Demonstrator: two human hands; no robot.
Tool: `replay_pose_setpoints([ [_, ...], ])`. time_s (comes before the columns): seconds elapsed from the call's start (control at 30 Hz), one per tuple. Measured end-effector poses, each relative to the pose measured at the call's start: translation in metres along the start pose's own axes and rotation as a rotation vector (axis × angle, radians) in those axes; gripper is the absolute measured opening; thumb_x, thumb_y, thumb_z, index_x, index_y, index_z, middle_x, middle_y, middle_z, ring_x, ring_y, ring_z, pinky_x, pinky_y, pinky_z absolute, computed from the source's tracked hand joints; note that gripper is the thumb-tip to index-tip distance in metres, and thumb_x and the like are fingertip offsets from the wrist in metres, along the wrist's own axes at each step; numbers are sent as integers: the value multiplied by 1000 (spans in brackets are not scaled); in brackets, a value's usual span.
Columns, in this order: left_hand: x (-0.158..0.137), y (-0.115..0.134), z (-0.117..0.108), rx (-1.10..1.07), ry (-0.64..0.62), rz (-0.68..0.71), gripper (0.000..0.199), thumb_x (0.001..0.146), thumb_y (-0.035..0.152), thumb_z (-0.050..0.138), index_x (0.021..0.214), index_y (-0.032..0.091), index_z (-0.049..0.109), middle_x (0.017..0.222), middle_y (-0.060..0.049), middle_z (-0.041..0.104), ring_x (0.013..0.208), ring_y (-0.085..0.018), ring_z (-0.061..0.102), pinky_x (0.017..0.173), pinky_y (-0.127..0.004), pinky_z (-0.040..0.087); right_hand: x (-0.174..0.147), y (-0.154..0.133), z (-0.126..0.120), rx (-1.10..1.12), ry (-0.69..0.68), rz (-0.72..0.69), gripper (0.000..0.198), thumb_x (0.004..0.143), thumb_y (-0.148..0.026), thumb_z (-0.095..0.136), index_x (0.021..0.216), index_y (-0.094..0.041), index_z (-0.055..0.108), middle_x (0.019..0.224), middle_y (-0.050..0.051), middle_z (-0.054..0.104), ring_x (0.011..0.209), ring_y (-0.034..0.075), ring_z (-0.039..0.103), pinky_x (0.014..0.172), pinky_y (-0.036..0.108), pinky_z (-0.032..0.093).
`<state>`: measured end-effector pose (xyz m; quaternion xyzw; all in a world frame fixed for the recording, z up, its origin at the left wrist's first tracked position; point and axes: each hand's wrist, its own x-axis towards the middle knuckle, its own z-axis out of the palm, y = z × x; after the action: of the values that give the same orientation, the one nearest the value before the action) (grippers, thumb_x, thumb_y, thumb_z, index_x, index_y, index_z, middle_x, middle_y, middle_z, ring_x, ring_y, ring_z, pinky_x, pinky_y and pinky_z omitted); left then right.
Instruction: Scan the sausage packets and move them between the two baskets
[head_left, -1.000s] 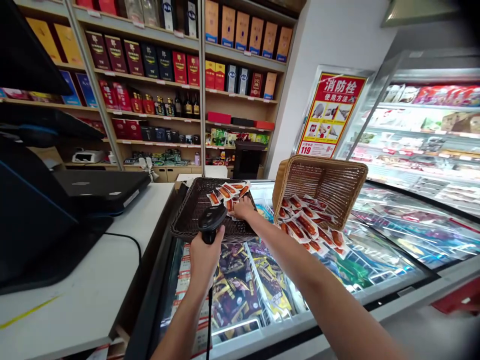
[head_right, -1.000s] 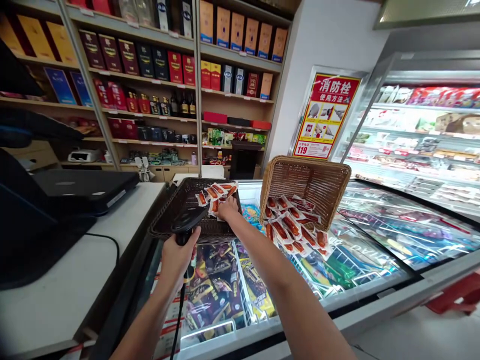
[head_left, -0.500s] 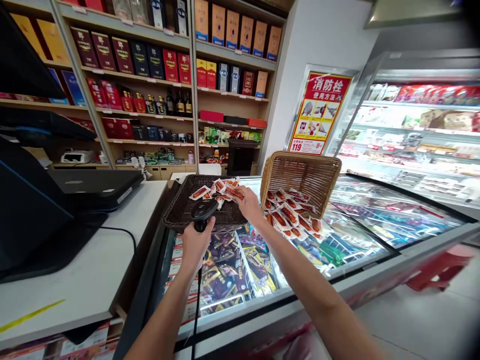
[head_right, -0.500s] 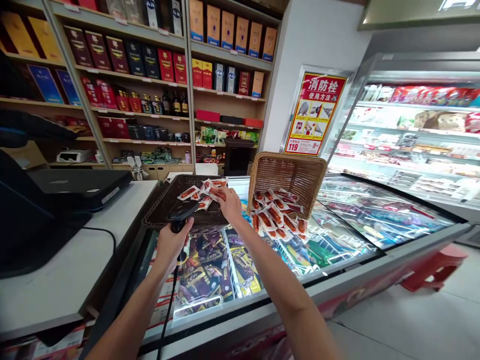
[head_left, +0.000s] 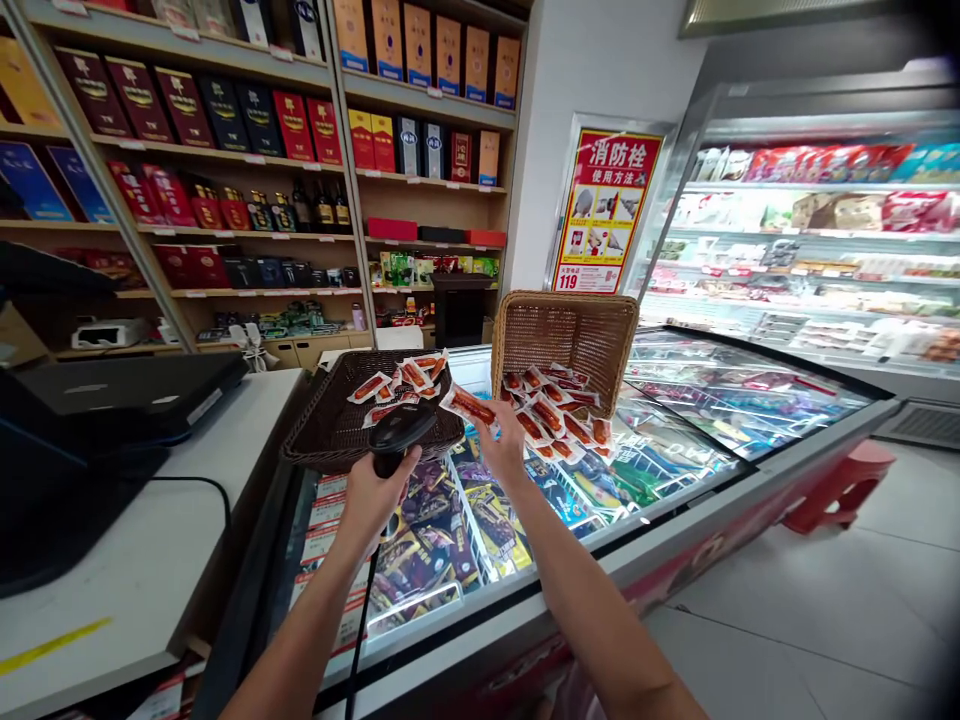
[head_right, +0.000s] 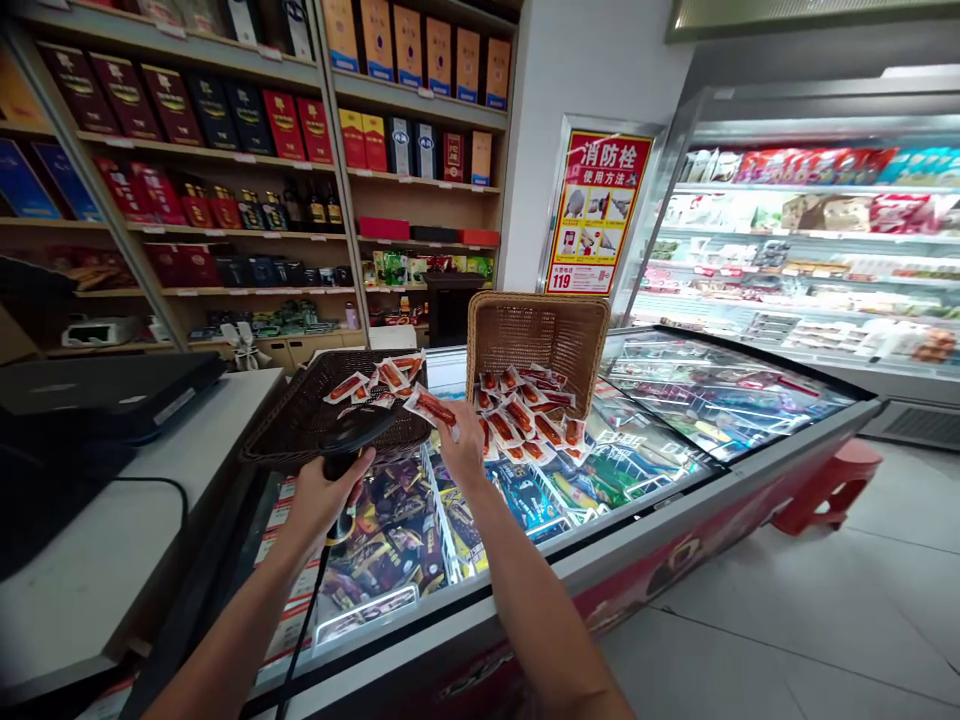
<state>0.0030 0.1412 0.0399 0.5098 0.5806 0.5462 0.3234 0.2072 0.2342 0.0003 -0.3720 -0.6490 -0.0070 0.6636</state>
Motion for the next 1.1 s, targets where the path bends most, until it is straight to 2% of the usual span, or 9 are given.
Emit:
replay_pose_setpoints([
  [0.17, 1, -4, -1, 64, -30, 1, 50, 69, 65, 80, 63, 21, 56, 45, 2, 53, 43, -13, 45, 45, -26, 37, -3, -3, 3, -6, -5, -49, 20, 100, -30, 58, 116, -24, 69, 109, 9, 74, 105, 24, 70, 96, 40, 57],
  [0.6, -2, -3, 2, 106, -8, -3, 46, 72, 63, 77, 66, 22, 58, 45, 3, 52, 43, -15, 47, 46, -26, 37, -5, -3, 4, 11, -34, -27, 22, 98, -26, 59, 117, -24, 69, 109, 9, 74, 107, 24, 69, 98, 42, 57],
  [0.77, -1, -3, 0, 114, -12, 3, 43, 68, 60, 80, 67, 21, 60, 44, 4, 51, 44, -15, 47, 48, -26, 39, -5, -4, 3, -17, -46, 24, 23, 98, -29, 58, 117, -24, 69, 112, 9, 73, 109, 25, 68, 99, 42, 56],
  [0.97, 1, -3, 0, 129, -31, -8, 46, 64, 60, 82, 59, 22, 56, 44, 1, 52, 43, -15, 45, 46, -26, 37, -3, -4, 2, -42, -101, 43, 24, 98, -27, 57, 118, -23, 69, 113, 10, 73, 109, 25, 67, 100, 42, 55],
  [1.1, -1, 3, 1, 139, -43, 8, 45, 68, 61, 78, 59, 22, 57, 45, 0, 54, 43, -15, 46, 46, -26, 36, -1, -1, 1, -41, -106, 27, 25, 98, -26, 55, 120, -22, 69, 113, 11, 72, 110, 25, 67, 101, 40, 55],
])
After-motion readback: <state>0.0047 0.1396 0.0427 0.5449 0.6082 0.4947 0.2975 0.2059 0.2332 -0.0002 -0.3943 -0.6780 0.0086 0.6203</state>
